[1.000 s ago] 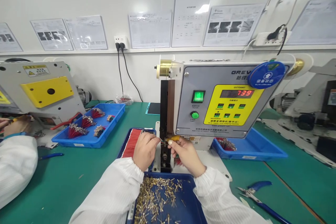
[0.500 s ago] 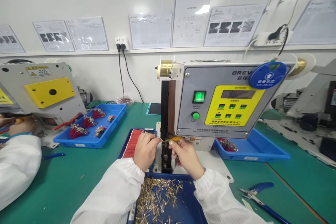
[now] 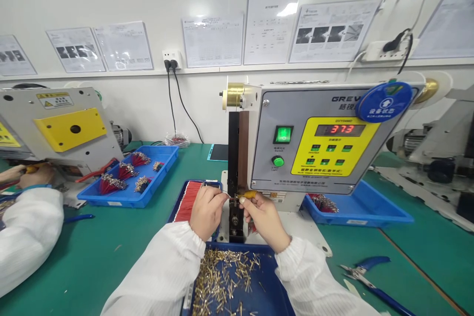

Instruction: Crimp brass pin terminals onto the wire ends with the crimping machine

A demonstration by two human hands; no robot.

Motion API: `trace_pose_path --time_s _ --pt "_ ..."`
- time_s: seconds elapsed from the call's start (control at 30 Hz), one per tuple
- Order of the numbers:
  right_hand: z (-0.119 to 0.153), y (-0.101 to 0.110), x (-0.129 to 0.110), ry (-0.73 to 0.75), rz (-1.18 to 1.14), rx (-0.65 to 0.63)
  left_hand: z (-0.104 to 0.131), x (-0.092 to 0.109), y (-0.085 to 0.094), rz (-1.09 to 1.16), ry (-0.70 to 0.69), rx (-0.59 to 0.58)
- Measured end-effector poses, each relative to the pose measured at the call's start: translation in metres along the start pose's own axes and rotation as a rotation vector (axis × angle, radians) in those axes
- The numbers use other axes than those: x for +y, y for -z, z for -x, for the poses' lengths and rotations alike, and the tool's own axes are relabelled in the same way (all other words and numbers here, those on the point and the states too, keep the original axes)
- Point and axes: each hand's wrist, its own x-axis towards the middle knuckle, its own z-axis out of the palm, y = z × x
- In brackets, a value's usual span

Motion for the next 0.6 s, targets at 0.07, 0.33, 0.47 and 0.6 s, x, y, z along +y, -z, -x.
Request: trace_pose_path --time_s 0.07,0.33,0.47,0.6 --pt "0.0 0.0 -0.001 0.015 0.001 -0.002 0.0 0.001 0.001 0.0 0.004 -0.002" --pt "0.0 0.001 0.001 0.003 -0.011 0.008 -0.001 0.0 0.0 -0.011 -0.016 0.009" --pt "0.0 -0.002 0.005 0.029 -0.028 0.025 -0.001 0.0 0.0 -0.021 -0.013 0.028" --pt "-0.003 -0.005 0.014 0.081 -0.023 0.064 0.0 -0.001 0.0 -0.029 -0.01 0.035"
